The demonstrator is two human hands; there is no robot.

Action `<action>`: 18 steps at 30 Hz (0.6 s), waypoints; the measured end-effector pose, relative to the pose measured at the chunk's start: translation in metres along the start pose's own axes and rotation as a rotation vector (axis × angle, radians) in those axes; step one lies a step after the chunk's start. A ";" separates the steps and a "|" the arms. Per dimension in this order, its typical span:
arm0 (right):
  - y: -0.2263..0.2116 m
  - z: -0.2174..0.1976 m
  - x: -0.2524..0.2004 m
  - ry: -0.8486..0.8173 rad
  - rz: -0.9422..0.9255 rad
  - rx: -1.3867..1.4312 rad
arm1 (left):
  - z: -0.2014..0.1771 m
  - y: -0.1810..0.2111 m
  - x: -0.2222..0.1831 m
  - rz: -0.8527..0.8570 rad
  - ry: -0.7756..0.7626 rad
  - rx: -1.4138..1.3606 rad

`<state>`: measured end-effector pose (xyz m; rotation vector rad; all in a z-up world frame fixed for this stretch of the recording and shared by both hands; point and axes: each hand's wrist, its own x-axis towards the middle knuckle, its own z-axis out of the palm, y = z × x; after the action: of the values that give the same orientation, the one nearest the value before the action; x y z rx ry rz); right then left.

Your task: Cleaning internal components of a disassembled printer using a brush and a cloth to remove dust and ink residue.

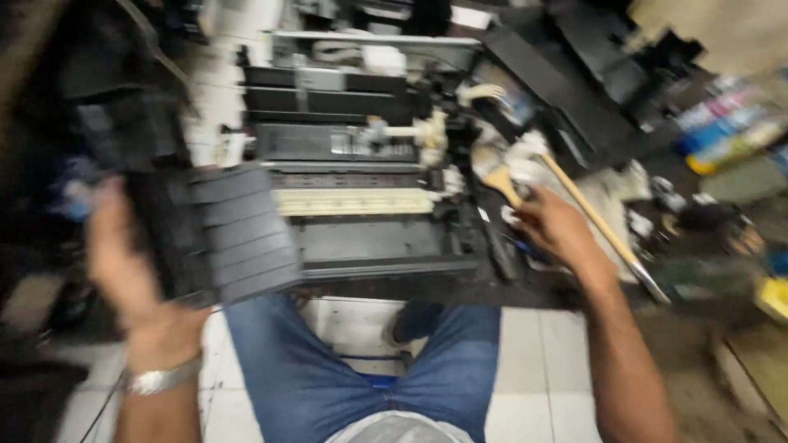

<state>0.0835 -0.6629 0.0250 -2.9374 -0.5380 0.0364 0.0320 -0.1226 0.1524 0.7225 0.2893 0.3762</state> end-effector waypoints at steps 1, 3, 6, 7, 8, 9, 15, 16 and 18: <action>0.014 0.018 0.010 0.064 -0.036 -0.062 | -0.005 -0.001 0.003 0.108 0.091 0.103; -0.031 -0.018 0.010 0.089 0.081 0.250 | -0.008 -0.004 0.002 0.007 0.012 0.001; -0.053 -0.047 0.014 0.209 0.252 0.626 | -0.006 -0.002 -0.002 -0.083 -0.038 -0.006; -0.053 -0.053 0.011 0.340 0.308 0.700 | -0.002 -0.004 -0.003 -0.082 0.001 0.095; -0.083 -0.071 0.021 0.332 0.286 0.704 | -0.004 0.000 -0.004 -0.063 0.015 0.092; -0.113 -0.088 0.024 0.402 0.245 0.714 | -0.006 0.001 -0.006 -0.086 -0.174 0.117; -0.257 -0.155 0.066 0.462 -0.334 0.621 | -0.001 0.001 -0.012 -0.100 -0.342 0.169; -0.280 -0.164 0.075 0.441 -0.464 0.518 | -0.001 0.002 -0.012 -0.092 -0.350 0.193; -0.303 -0.156 0.099 0.400 -0.573 0.541 | -0.001 -0.001 -0.012 -0.099 -0.338 0.186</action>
<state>0.0776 -0.3714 0.2271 -2.1062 -1.0698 -0.3938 0.0210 -0.1274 0.1526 0.9365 0.0400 0.1296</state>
